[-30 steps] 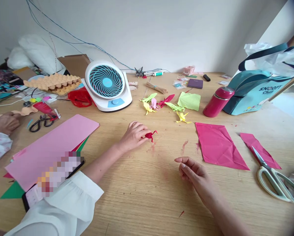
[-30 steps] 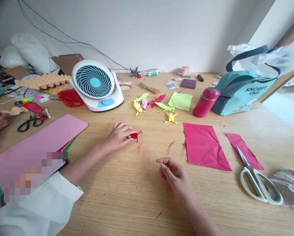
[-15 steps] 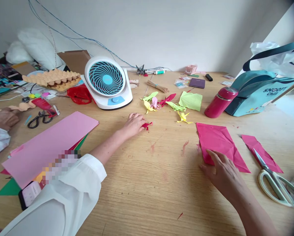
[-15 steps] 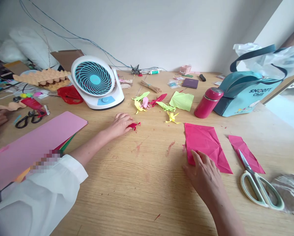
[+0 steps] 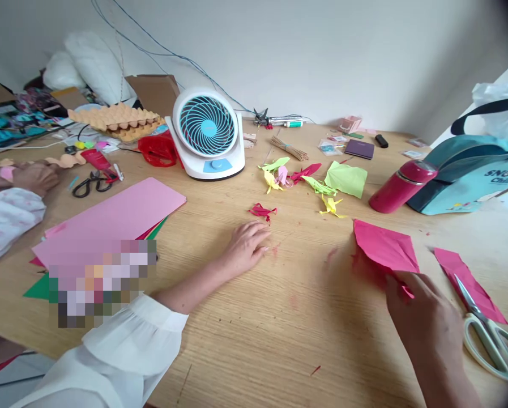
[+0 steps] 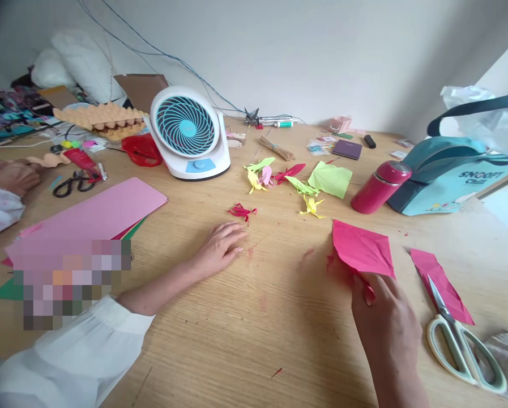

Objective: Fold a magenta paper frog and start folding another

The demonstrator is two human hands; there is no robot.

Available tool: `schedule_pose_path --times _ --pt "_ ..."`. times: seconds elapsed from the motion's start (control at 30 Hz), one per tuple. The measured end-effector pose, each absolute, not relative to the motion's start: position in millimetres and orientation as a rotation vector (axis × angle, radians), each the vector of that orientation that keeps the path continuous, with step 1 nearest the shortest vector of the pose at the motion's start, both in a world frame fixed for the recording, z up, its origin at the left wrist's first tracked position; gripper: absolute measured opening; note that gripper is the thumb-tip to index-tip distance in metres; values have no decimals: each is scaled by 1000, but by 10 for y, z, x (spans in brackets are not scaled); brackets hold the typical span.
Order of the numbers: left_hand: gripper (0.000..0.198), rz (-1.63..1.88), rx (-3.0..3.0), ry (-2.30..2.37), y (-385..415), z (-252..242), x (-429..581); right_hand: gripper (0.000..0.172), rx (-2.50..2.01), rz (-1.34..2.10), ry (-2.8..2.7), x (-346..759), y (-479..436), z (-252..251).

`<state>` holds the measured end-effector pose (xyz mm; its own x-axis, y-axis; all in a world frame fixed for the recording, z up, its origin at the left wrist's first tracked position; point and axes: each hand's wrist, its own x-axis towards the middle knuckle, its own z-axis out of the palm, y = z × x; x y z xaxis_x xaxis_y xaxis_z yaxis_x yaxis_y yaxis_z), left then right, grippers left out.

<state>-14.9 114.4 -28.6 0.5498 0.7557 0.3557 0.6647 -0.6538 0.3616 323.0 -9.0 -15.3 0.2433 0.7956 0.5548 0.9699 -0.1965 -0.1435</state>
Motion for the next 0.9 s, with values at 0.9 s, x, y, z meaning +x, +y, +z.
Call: schedule_pose_path --times 0.9 --pt "40 550 2647 1347 2234 -135 -110 34 -1008 -12 -1960 2499 -357 -43"
